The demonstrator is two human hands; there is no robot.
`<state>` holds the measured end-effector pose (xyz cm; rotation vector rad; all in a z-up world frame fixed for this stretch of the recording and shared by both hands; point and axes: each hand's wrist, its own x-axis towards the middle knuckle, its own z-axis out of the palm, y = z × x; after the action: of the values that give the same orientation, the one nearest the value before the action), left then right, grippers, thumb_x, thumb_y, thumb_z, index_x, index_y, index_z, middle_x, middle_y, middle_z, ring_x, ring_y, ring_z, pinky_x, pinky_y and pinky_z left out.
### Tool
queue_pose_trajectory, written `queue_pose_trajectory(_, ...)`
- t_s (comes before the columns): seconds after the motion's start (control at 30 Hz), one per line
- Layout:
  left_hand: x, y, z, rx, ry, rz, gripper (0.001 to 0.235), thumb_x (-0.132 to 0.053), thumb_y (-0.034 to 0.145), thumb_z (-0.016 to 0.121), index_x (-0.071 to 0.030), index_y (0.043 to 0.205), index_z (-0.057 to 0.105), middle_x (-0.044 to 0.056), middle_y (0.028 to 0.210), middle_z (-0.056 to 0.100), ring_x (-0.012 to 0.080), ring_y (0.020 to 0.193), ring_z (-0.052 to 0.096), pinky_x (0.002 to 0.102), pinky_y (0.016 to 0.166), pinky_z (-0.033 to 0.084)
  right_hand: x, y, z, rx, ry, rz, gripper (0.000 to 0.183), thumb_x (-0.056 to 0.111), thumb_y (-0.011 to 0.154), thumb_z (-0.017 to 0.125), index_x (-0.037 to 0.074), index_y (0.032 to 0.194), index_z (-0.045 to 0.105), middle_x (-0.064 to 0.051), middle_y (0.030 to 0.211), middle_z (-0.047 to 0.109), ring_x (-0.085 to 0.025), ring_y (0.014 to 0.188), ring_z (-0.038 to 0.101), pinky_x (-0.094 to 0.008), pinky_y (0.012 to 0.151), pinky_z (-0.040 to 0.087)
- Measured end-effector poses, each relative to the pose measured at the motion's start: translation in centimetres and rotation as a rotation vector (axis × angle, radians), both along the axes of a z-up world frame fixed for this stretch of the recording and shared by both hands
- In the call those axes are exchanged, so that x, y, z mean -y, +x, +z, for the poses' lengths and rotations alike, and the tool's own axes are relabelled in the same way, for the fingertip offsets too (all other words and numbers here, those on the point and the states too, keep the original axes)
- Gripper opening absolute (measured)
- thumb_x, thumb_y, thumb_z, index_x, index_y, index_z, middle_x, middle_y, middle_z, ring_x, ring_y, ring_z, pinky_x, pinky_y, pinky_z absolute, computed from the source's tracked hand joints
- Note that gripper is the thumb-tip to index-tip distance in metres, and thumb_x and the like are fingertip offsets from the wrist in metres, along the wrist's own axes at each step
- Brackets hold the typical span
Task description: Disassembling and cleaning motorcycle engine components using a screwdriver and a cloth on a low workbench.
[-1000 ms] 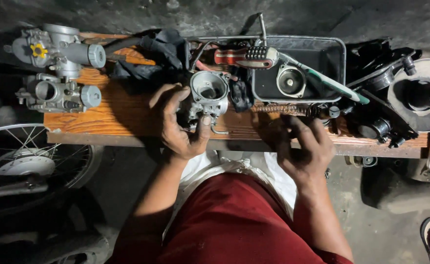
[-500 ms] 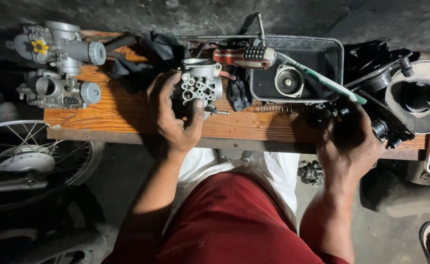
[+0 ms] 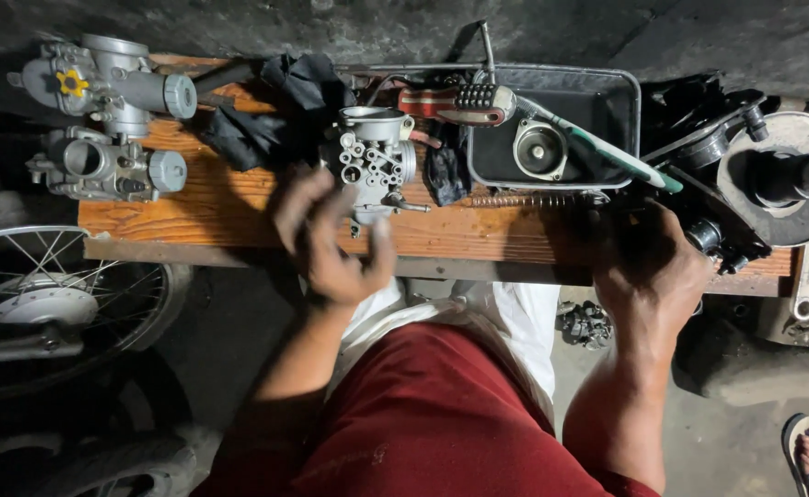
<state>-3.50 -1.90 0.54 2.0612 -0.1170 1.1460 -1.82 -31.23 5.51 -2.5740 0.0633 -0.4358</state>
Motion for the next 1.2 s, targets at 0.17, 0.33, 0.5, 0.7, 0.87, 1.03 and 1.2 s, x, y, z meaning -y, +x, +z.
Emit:
queue_pose_trajectory(0.17, 5.3, 0.2, -0.8, 0.283, 0.191, -0.312, 0.024, -0.010, 0.072, 0.066, -0.019, 0.093, 0.059, 0.004, 0.116, 0.053, 0.0213, 0.105, 0.050, 0.042, 0.082, 0.053, -0.2, 0.0, -0.2, 0.011, 0.059, 0.096, 0.027, 0.003, 0.092, 0.079, -0.010, 0.115, 0.071, -0.018, 0.091, 0.073, -0.024, 0.068, 0.060, -0.034, 0.062, 0.048)
queue_pose_trajectory(0.33, 10.0, 1.2, -1.6, 0.236, 0.147, -0.505, 0.033, -0.016, 0.093, 0.057, -0.016, 0.124, 0.069, 0.011, 0.128, 0.064, 0.0320, 0.113, 0.066, 0.047, 0.094, 0.060, -0.8, -0.1, -3.0, 0.111, 0.204, 0.086, 0.023, 0.015, 0.091, 0.091, 0.009, 0.109, 0.079, -0.009, 0.071, 0.068, -0.028, 0.070, 0.072, -0.038, 0.054, 0.050)
queue_pose_trajectory(0.5, 11.3, 1.6, -3.0, -0.091, 0.068, -0.686, 0.069, -0.012, 0.093, 0.062, -0.018, 0.159, 0.042, 0.018, 0.148, 0.053, 0.0381, 0.128, 0.058, 0.055, 0.110, 0.050, -0.8, -0.6, -3.5, 0.203, 0.066, 0.121, 0.023, 0.019, 0.089, 0.089, 0.008, 0.107, 0.080, -0.011, 0.074, 0.069, -0.035, 0.072, 0.071, -0.043, 0.059, 0.052)
queue_pose_trajectory(0.7, 10.0, 1.2, -0.7, -0.168, -0.157, -0.826, 0.078, -0.002, 0.091, 0.065, -0.015, 0.162, 0.037, 0.023, 0.152, 0.047, 0.0429, 0.133, 0.059, 0.060, 0.112, 0.050, -0.7, -0.2, -3.2, 0.325, 0.178, 0.178, 0.028, 0.007, 0.085, 0.096, -0.002, 0.105, 0.079, -0.016, 0.074, 0.067, -0.031, 0.065, 0.068, -0.038, 0.058, 0.050)
queue_pose_trajectory(0.87, 10.7, 1.7, -2.3, -0.121, -0.007, -0.676, 0.079, -0.013, 0.086, 0.075, -0.017, 0.158, 0.044, 0.018, 0.144, 0.057, 0.0371, 0.126, 0.065, 0.054, 0.105, 0.054, 0.7, -0.2, -2.5, 0.394, 0.214, 0.230, 0.031, 0.012, 0.090, 0.095, -0.006, 0.107, 0.078, -0.015, 0.076, 0.068, -0.027, 0.063, 0.065, -0.036, 0.061, 0.050)
queue_pose_trajectory(1.03, 10.9, 1.8, -3.8, -0.101, -0.027, -0.686, 0.075, -0.017, 0.087, 0.073, -0.015, 0.157, 0.046, 0.014, 0.139, 0.063, 0.0315, 0.119, 0.068, 0.047, 0.102, 0.056, 0.3, -0.4, -2.1, 0.511, 0.177, 0.308, 0.029, 0.016, 0.092, 0.093, -0.006, 0.099, 0.075, -0.012, 0.070, 0.064, -0.027, 0.061, 0.064, -0.035, 0.069, 0.050)
queue_pose_trajectory(1.2, 10.0, -0.2, -2.2, -0.284, -0.444, -0.838, 0.068, -0.026, 0.095, 0.064, -0.001, 0.154, 0.042, 0.025, 0.148, 0.054, 0.0393, 0.132, 0.059, 0.054, 0.113, 0.048, -0.9, -0.5, -3.9, 0.582, 0.277, 0.490, 0.029, 0.009, 0.085, 0.088, -0.012, 0.097, 0.073, -0.021, 0.078, 0.066, -0.038, 0.065, 0.065, -0.041, 0.073, 0.054)
